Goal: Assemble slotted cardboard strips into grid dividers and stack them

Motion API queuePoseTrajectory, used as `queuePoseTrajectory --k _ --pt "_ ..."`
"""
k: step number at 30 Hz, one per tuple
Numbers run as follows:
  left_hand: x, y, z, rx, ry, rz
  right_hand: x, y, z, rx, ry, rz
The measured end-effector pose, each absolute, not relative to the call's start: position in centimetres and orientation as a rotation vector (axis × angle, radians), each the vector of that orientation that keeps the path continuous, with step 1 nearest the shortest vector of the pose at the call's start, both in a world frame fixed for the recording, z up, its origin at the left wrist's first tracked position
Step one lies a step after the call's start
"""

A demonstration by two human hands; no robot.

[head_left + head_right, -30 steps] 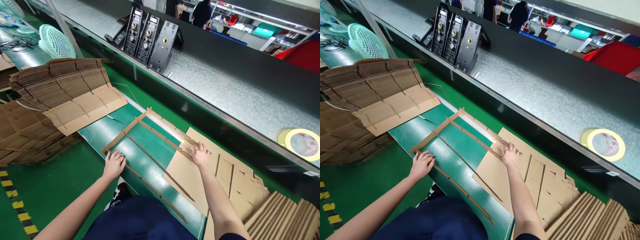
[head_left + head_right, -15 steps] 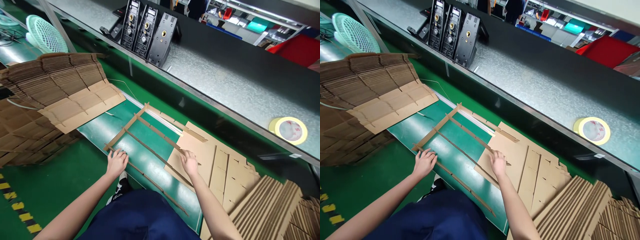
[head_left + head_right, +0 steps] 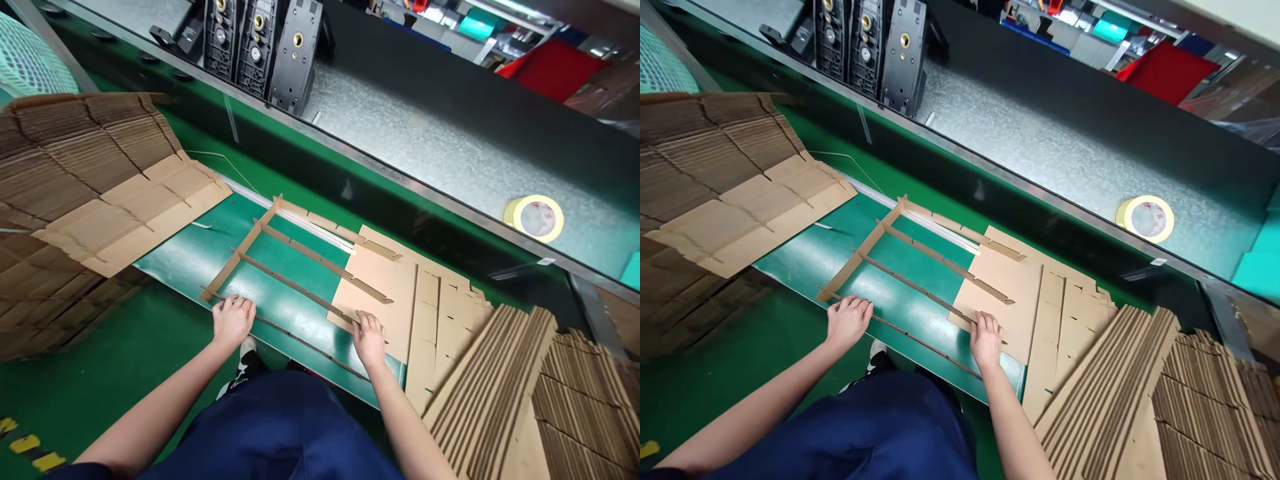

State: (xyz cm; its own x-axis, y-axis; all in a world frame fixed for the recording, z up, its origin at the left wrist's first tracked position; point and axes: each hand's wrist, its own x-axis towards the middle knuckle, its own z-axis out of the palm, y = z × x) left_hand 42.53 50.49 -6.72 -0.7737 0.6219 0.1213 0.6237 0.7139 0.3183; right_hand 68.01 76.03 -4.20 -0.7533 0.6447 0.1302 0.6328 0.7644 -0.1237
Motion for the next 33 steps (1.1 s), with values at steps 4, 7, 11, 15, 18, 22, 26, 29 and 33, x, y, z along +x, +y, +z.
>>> queuePoseTrajectory --k 4,7,11,15,18,22,26,29,33 --pt "42.9 50.1 -5.8 -1.048 -2.858 -0.580 70.0 75.6 -5.1 -0.989 -2.646 0.124" --pt "41.6 49.2 -4.8 -1.005 -2.796 -0.611 71.1 75.5 -6.3 -0.951 -2.569 0.108" --pt "34.2 45.8 -4.0 -0.711 -2.749 -0.569 70.1 75.0 -7.2 -0.898 -2.555 0.101" --pt "23.2 41.4 -4.3 -0.463 -2.852 -0.392 66.9 72.2 -6.6 -0.825 -2.524 0.102" --pt "16.6 39.4 -5.5 -0.361 -2.974 -0.229 63.8 69.0 -5.8 -0.793 -2.523 0.153" --pt "13.2 38.7 -7.1 -0.296 -3.123 -0.067 59.9 64.8 -5.2 -0.756 -2.578 0.266" --pt "13.2 38.2 -7.3 -0.372 -3.176 -0.213 57.1 62.7 -4.5 -0.747 -2.600 0.355" --pt "14.1 37.5 -6.5 -0.373 -3.118 -0.602 55.1 62.1 -3.6 -0.745 -2.561 0.460" --pt "18.3 39.5 -4.4 -0.457 -2.963 -1.074 51.9 60.0 -0.9 -0.802 -2.478 0.788"
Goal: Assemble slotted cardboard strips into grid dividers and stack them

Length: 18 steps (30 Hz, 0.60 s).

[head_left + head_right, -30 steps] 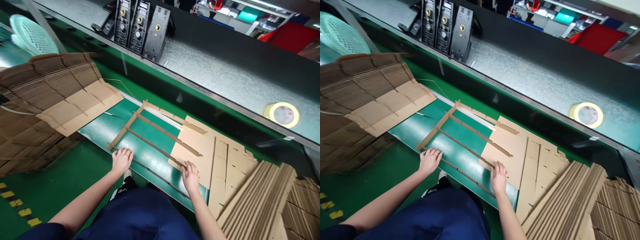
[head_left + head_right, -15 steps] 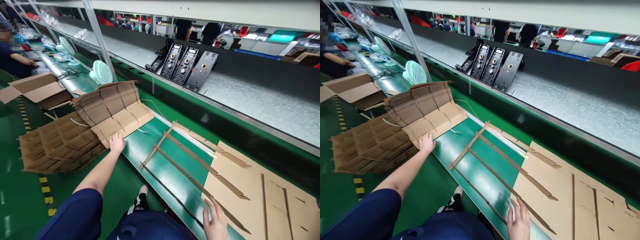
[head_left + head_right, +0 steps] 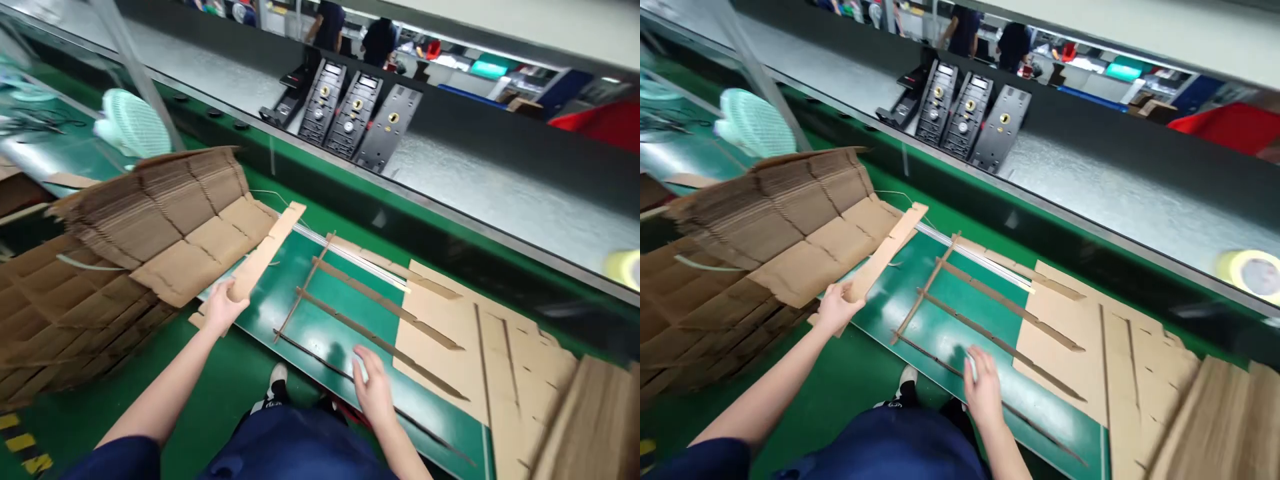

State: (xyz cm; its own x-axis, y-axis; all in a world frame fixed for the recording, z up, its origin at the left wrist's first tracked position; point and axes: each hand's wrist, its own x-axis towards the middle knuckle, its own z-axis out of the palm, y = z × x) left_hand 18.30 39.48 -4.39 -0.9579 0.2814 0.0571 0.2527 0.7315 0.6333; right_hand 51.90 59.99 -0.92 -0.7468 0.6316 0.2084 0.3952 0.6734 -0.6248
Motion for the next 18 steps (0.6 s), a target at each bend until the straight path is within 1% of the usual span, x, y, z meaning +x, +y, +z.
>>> queuePoseTrajectory --k 2,4,6,9,15,18 --pt "22.7 42.4 -3.0 0.665 2.662 1.318 50.1 58.4 0.7 -0.820 -2.428 1.067" --pt "28.3 45.9 -1.4 0.962 2.348 1.454 48.8 57.4 2.1 -0.815 -2.308 1.308" --pt "34.1 49.1 0.0 1.204 2.069 1.462 48.6 57.4 2.9 -0.899 -2.164 1.337" --pt "41.0 52.6 0.9 1.444 1.833 1.396 52.5 59.4 3.7 -1.145 -1.972 1.131" --pt "48.6 58.0 -0.9 1.871 1.705 1.061 68.9 66.9 4.0 -1.722 -1.912 0.437" --pt "52.4 61.1 -2.5 2.060 1.657 0.825 73.9 70.0 2.7 -1.833 -1.949 0.337"
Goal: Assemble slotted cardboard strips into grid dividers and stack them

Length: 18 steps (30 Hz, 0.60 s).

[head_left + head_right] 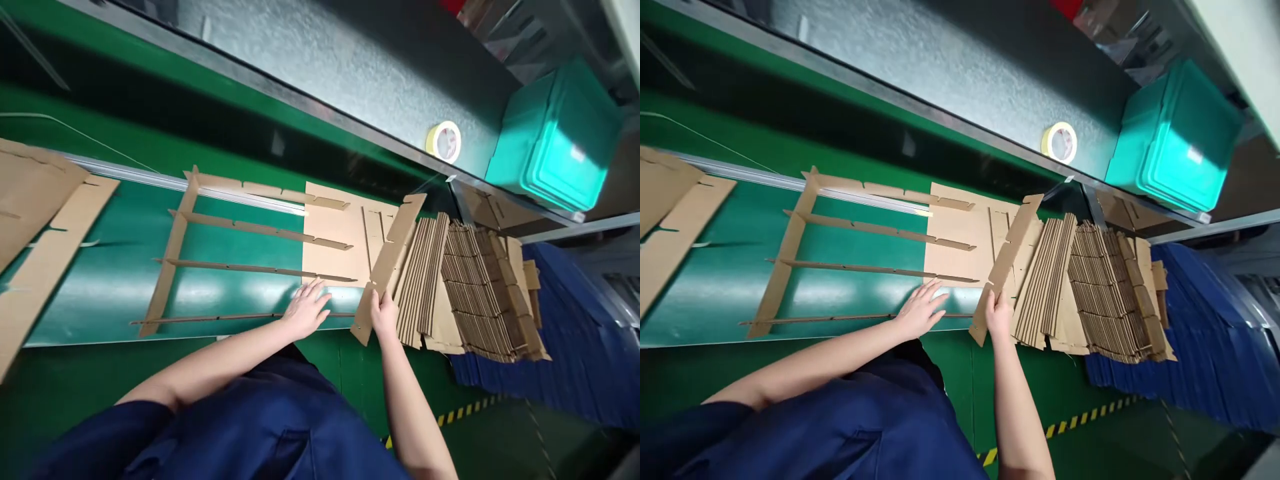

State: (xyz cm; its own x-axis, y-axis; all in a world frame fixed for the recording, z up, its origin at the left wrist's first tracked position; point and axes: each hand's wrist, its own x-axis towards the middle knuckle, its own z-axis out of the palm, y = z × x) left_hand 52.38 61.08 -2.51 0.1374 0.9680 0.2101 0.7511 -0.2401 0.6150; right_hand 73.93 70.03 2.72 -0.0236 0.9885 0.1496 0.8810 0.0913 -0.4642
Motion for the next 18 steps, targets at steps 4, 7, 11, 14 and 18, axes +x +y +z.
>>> queuePoseTrajectory --k 4,7,11,14,18 --pt "56.4 63.8 -5.1 2.203 1.484 0.431 75.4 72.3 0.0 -1.810 -2.054 0.386" --pt "57.5 64.1 -6.4 2.213 1.401 0.137 75.1 73.2 -1.4 -1.827 -2.096 0.368" --pt "57.4 63.9 -6.7 2.229 1.393 0.041 75.2 74.0 -2.2 -1.873 -2.168 0.268" --pt "57.3 64.0 -6.5 2.230 1.387 0.056 75.5 74.5 -2.6 -1.887 -2.202 0.224" --pt "57.4 64.0 -6.6 2.215 1.383 0.073 75.1 74.5 -3.5 -1.881 -2.252 0.266"
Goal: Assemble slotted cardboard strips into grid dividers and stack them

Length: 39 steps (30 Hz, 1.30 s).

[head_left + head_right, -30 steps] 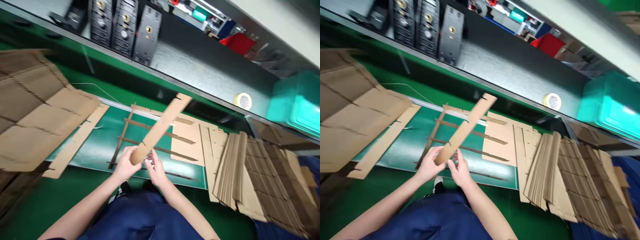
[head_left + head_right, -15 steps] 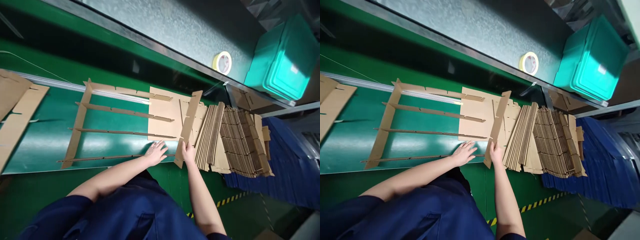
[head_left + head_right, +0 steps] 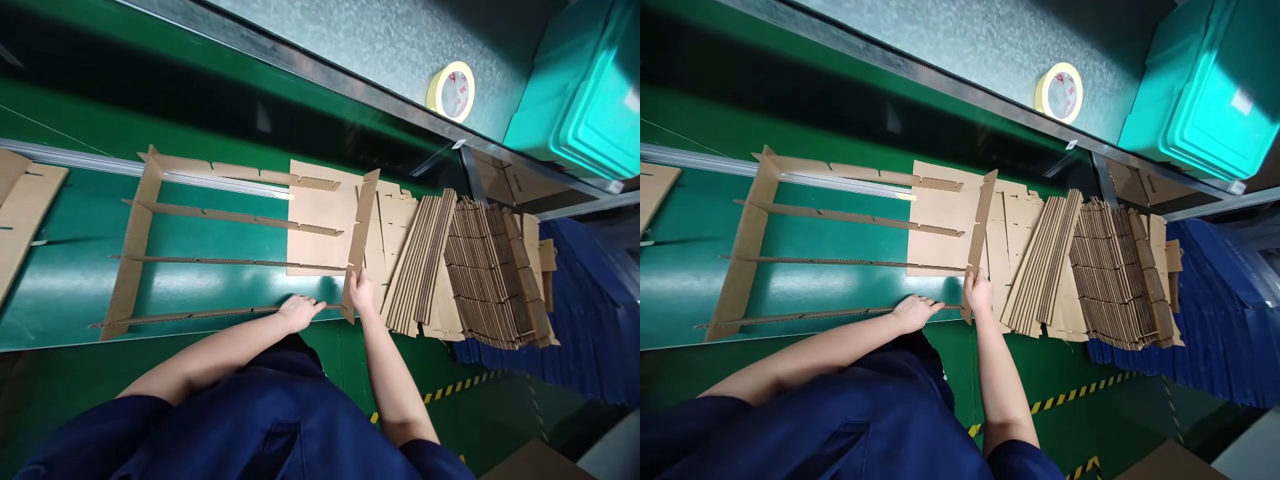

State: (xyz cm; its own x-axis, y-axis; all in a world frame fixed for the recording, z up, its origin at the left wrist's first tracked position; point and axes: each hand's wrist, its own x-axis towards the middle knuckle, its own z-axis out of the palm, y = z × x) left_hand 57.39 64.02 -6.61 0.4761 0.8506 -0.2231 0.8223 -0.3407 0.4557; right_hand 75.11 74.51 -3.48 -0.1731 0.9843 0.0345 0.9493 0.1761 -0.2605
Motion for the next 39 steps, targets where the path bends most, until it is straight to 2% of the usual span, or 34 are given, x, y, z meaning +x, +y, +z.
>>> queuePoseTrajectory --k 13,22,26,30,35,39 --pt "57.7 63.9 -7.0 2.212 1.396 0.065 74.0 74.4 -4.7 -1.938 -2.414 0.228" --pt "57.8 63.5 -7.2 2.238 1.420 0.068 72.8 74.0 -4.8 -2.038 -2.477 0.039" --pt "57.5 63.9 -6.0 2.265 1.467 0.327 73.2 74.0 -4.6 -2.032 -2.493 0.060" --pt "57.8 67.9 -4.2 2.323 1.597 0.566 73.3 74.0 -4.6 -1.989 -2.486 0.090" --pt "59.0 73.9 -4.4 2.208 1.652 0.188 73.4 73.8 -4.4 -1.947 -2.524 0.102" --pt "59.1 74.7 -5.2 2.158 1.704 0.139 73.7 73.7 -4.3 -1.947 -2.550 0.145"
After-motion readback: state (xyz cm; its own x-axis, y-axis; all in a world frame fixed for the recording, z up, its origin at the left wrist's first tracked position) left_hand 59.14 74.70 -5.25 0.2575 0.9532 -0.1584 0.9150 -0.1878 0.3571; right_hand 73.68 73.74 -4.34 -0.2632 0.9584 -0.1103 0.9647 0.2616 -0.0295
